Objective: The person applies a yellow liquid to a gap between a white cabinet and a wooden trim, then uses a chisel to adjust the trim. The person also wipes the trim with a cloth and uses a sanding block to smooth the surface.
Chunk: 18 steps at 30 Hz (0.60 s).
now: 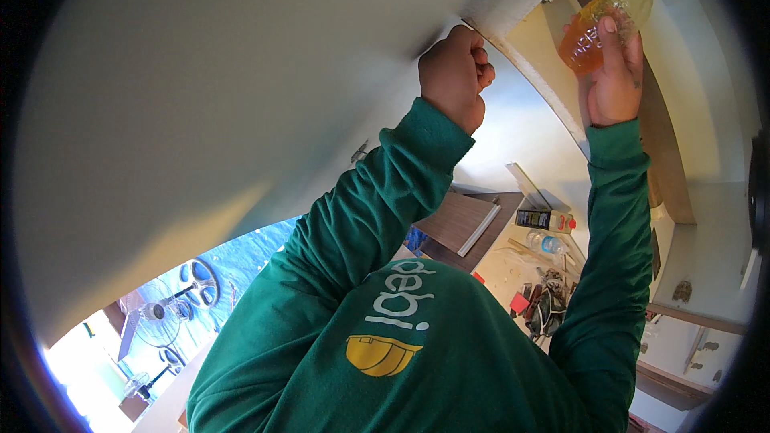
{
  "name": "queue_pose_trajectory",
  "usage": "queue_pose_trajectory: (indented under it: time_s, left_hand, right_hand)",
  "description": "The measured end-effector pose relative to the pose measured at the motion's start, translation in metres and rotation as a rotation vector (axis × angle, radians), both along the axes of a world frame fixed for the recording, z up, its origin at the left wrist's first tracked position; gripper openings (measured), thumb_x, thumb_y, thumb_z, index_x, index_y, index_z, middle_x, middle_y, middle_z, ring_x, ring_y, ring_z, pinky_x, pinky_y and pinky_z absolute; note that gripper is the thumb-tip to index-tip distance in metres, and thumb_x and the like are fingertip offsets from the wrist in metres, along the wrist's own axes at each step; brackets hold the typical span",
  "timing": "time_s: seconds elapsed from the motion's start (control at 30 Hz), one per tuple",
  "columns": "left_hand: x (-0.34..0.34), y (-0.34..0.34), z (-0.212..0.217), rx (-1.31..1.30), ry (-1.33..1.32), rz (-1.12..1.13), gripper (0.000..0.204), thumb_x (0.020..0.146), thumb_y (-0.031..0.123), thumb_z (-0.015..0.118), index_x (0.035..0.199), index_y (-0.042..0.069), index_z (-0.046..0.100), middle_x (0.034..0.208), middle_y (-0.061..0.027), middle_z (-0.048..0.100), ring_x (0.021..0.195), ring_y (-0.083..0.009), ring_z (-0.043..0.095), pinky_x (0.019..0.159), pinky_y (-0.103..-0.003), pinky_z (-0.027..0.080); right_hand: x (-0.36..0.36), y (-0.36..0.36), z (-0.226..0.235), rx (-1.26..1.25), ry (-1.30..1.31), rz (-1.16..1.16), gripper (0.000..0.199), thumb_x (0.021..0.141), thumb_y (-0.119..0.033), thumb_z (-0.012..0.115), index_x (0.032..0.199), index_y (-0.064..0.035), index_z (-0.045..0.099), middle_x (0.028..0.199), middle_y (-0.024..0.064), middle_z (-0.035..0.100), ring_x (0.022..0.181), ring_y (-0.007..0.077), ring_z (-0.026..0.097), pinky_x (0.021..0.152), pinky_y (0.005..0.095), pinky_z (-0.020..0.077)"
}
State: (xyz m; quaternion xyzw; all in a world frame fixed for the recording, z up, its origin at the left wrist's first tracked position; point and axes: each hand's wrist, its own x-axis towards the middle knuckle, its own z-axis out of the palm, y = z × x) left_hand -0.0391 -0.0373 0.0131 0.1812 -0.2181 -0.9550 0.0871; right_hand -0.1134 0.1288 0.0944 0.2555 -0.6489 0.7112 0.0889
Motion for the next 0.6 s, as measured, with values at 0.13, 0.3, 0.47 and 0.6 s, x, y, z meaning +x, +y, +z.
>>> queue_pose_trajectory:
  time_s: [0.13,0.3,0.47,0.6]
  left_hand:
    - [-0.007,0.0,-0.001,-0.009,0.044,-0.006,0.013,0.09,0.019,0.059,0.085,0.007,0.055,0.072,-0.0029,0.05,0.059,-0.0149,0.046,0.058,-0.031,0.043]
    - [-0.001,0.003,0.004,-0.029,-0.003,-0.035,0.014,0.089,0.018,0.06,0.081,0.008,0.056,0.072,-0.0027,0.05,0.059,-0.0143,0.045,0.058,-0.03,0.042]
    - [0.002,0.001,0.003,-0.033,0.039,-0.054,0.015,0.09,0.017,0.059,0.08,0.007,0.055,0.072,-0.0029,0.05,0.06,-0.0144,0.044,0.057,-0.028,0.041]
    - [0.012,0.002,-0.005,-0.054,0.016,-0.118,0.016,0.09,0.017,0.06,0.079,0.007,0.055,0.073,-0.0032,0.052,0.06,-0.0147,0.047,0.057,-0.029,0.042]
  right_hand:
    - [-0.007,0.003,0.001,0.024,0.021,-0.005,0.045,0.1,-0.029,0.062,0.137,-0.0068,0.049,0.121,0.0131,0.064,0.107,0.0283,0.066,0.094,0.0417,0.054]
    - [-0.009,0.004,-0.003,0.02,0.011,-0.009,0.046,0.1,-0.03,0.062,0.138,-0.0069,0.049,0.123,0.0129,0.063,0.107,0.0281,0.066,0.095,0.0418,0.0539]
    - [-0.005,0.0,0.001,0.016,0.001,-0.033,0.045,0.1,-0.027,0.062,0.138,-0.0069,0.048,0.123,0.0127,0.063,0.108,0.0281,0.065,0.095,0.0425,0.0537]
    - [-0.002,0.0,0.004,-0.07,-0.072,0.014,0.039,0.097,-0.019,0.066,0.132,-0.0069,0.054,0.12,0.008,0.062,0.109,0.0209,0.061,0.095,0.0361,0.0505]
